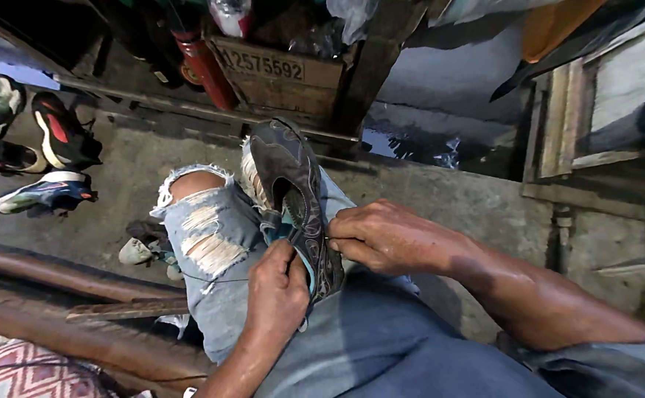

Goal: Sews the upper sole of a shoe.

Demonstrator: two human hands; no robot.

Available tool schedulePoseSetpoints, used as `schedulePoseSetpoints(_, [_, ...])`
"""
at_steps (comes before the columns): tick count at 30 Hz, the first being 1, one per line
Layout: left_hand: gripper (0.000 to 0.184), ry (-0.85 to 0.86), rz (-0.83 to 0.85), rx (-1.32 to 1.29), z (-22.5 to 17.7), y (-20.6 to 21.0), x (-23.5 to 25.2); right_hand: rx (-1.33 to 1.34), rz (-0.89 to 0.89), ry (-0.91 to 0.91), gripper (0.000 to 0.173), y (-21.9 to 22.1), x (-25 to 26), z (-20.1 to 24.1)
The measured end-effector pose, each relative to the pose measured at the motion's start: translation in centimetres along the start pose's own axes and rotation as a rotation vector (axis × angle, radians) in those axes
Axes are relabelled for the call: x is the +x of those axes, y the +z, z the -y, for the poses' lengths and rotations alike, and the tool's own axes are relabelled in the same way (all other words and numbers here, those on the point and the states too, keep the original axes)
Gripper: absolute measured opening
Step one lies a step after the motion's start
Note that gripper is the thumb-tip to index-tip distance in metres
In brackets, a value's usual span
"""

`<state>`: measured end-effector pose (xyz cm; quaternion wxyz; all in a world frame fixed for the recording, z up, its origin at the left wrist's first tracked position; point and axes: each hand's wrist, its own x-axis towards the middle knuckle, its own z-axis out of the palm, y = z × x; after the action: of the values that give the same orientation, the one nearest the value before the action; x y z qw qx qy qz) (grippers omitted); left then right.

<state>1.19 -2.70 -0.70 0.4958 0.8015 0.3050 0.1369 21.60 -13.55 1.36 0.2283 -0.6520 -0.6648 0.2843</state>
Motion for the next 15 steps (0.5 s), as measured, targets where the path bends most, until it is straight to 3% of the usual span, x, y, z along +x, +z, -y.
schedulePoseSetpoints(5, [0.019,-0.072,0.188,0.003,0.0,-1.0,0.6,-0.011,-0.020,0.033,0.025,0.3,-0.2,0.0])
schedulePoseSetpoints(8, [0.026,-0.098,0.138,0.009,-0.1,-0.9,0.4,-0.011,-0.040,0.088,0.023,0.6,-0.6,0.0])
schedulePoseSetpoints(15, [0.016,0.163,0.110,0.297,-1.0,0.4,-0.1,-0.016,0.110,0.222,0.018,-0.4,-0.4,0.8])
